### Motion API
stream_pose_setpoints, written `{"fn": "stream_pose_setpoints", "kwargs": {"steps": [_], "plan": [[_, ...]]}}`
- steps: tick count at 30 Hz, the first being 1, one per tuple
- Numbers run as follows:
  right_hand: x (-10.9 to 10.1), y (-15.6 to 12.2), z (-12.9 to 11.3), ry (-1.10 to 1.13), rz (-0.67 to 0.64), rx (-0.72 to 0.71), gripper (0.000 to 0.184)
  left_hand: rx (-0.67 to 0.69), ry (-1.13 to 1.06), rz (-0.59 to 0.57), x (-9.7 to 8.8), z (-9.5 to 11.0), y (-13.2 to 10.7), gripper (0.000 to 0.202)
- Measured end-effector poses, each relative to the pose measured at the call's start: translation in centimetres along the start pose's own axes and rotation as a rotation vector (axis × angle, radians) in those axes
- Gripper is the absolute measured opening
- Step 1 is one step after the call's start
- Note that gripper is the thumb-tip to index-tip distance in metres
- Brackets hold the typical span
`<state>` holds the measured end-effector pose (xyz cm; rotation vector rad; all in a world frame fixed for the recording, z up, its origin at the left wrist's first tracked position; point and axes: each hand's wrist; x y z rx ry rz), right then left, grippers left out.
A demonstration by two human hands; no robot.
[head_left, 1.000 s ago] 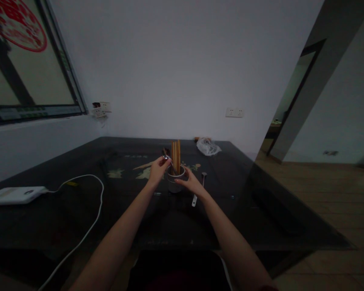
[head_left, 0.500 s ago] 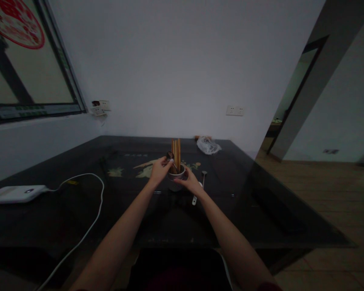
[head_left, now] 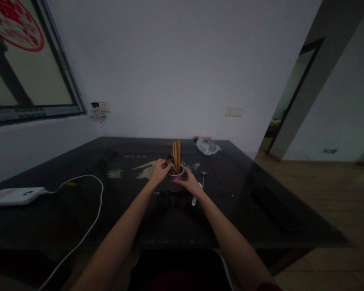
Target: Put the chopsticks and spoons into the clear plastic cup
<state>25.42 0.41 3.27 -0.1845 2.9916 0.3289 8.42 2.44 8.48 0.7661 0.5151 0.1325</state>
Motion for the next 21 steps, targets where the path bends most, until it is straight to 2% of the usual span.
{"fn": "stream_pose_setpoints", "kwargs": {"steps": [6,10,17,21], "plan": [[-0.03,-0.1,-0.33,-0.023,0.003,0.002,0.083,0.002,-0.041,0.001,0.08,-0.17,0.02,0.013],[-0.03,-0.17,-0.5,-0.014,0.007,0.0,0.081,0.006,-0.088,0.048,-0.25,0.3,0.08,0.017],[-0.01,-0.41,-0.95,-0.012,0.009,-0.001,0.076,-0.101,-0.157,0.067,-0.37,0.05,0.18,0.019],[-0.03,-0.43,-1.03,-0.016,0.007,-0.003,0.077,-0.104,-0.174,0.067,-0.43,-0.05,0.13,0.016]]}}
Point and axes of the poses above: each hand's wrist, its own y-axis towards the middle knuckle, its own x-axis out of the palm, z = x × y, and after that the axes turned 10 degrees about x, right-handed
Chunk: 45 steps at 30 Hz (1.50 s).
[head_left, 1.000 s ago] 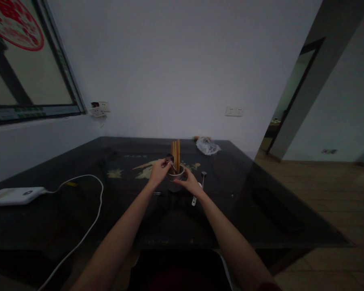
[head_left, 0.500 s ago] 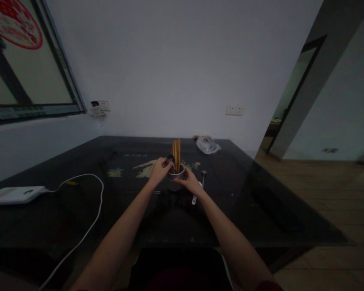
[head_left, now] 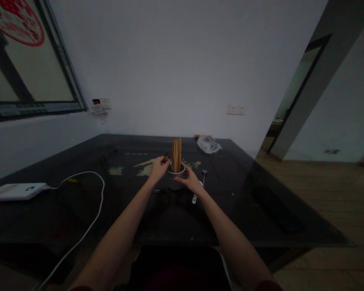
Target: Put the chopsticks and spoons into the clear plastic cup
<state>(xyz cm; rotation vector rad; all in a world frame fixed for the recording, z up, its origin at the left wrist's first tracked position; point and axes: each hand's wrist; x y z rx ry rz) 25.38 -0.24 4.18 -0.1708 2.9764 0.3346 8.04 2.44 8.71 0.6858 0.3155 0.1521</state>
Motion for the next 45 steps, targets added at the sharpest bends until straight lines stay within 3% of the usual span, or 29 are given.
{"fn": "stream_pose_setpoints", "kwargs": {"steps": [32,39,42,45], "plan": [[-0.2,-0.1,0.1,0.051,-0.052,0.013,0.086,-0.062,-0.224,0.132,0.4,0.2,-0.1,0.03],[-0.5,0.0,-0.4,0.022,0.023,-0.032,0.082,0.148,-0.124,0.308,0.3,2.4,-0.4,0.029],[-1.1,0.1,-0.9,0.019,0.088,-0.027,0.082,0.23,-0.13,0.33,0.1,3.9,-0.7,0.025],[-2.0,0.4,-1.8,0.016,0.179,-0.043,0.07,0.316,-0.042,0.293,-0.5,5.0,-1.5,0.022]]}}
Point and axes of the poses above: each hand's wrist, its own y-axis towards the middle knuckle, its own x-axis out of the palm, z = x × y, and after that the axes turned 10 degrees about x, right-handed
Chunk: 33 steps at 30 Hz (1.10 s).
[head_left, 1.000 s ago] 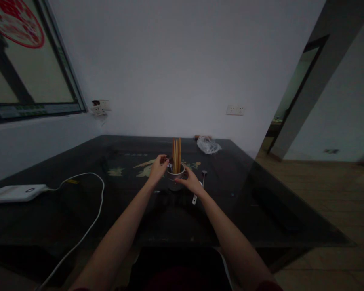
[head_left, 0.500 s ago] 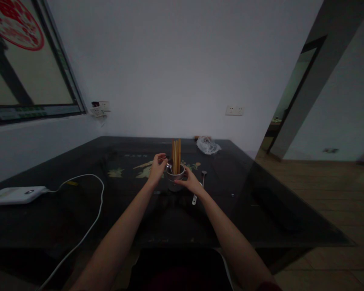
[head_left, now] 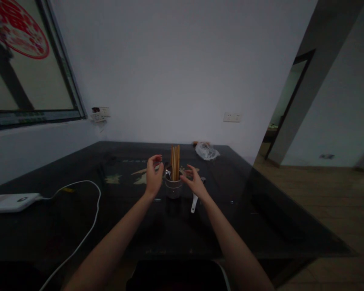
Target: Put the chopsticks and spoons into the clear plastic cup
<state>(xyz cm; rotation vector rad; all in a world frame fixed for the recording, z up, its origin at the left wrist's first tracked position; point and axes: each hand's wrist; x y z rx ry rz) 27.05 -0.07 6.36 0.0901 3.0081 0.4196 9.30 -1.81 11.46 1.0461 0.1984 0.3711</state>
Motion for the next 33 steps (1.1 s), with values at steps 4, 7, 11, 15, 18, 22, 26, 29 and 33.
{"fn": "stream_pose_setpoints", "kwargs": {"steps": [4,7,11,15,18,22,26,29,33], "plan": [[-1.7,1.1,-1.8,0.003,0.115,-0.037,0.053,0.256,0.146,-0.285,-1.9,0.9,-1.9,0.01],[-3.4,1.6,-2.4,-0.06,0.145,-0.075,0.043,0.349,0.139,-0.451,-3.1,0.8,-3.8,0.013],[-5.8,1.4,-1.2,-0.255,0.202,0.012,0.034,0.345,0.126,-0.683,-3.7,0.2,-5.0,0.015],[-7.4,1.1,0.3,-0.629,0.316,0.199,0.023,0.326,0.16,-0.873,-3.6,0.0,-4.9,0.017],[-7.5,1.0,0.8,-0.834,0.318,0.335,0.02,0.32,0.166,-0.955,-3.5,0.1,-5.0,0.019],[-7.0,0.7,1.3,-1.008,0.282,0.434,0.025,0.32,0.144,-1.036,-3.0,0.3,-5.7,0.019],[-6.6,0.4,1.8,-1.096,0.249,0.468,0.028,0.317,0.118,-1.1,-2.5,0.6,-6.2,0.019],[-6.5,0.3,1.9,-1.133,0.213,0.495,0.031,0.305,0.111,-1.127,-2.3,0.6,-6.3,0.019],[-6.2,0.2,1.9,-1.169,0.191,0.493,0.032,0.278,0.126,-1.136,-2.4,0.5,-6.2,0.018]]}}
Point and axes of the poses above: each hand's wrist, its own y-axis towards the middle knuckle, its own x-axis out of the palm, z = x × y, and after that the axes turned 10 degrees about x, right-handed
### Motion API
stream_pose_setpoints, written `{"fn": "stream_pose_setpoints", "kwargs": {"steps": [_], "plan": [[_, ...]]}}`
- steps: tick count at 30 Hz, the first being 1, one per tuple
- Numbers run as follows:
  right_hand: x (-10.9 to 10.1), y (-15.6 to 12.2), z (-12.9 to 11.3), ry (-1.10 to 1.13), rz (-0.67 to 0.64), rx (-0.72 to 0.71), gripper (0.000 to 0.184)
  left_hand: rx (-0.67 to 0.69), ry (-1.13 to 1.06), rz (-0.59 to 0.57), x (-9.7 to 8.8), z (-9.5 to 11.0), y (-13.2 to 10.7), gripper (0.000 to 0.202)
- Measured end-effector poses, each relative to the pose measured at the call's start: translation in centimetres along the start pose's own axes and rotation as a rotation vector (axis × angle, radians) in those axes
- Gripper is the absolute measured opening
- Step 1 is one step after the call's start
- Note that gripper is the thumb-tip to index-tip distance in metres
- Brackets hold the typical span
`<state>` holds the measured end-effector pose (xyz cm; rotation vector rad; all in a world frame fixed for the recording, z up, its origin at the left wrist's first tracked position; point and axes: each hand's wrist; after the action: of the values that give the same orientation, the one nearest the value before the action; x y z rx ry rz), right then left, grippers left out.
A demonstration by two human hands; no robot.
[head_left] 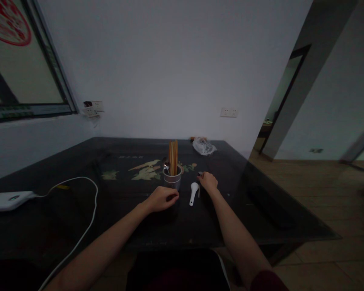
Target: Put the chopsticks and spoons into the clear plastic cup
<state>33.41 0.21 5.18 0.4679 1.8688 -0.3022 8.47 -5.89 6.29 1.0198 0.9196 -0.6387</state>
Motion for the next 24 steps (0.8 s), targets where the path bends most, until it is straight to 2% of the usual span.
{"fn": "stream_pose_setpoints", "kwargs": {"steps": [11,24], "plan": [[0.21,0.31,-0.21,-0.024,-0.017,-0.005,0.029,-0.024,0.015,-0.019,-0.35,-0.49,-0.17,0.017],[-0.28,0.61,-0.05,0.08,-0.002,0.041,0.028,-0.005,0.03,-0.008,-0.37,-0.45,-0.06,0.018]]}}
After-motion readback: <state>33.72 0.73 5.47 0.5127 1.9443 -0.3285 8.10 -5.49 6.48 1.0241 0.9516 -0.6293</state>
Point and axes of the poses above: each hand's wrist, its own y-axis towards the middle knuckle, its own x-axis out of the palm, z = x × y, and after that the axes turned 10 degrees about x, right-handed
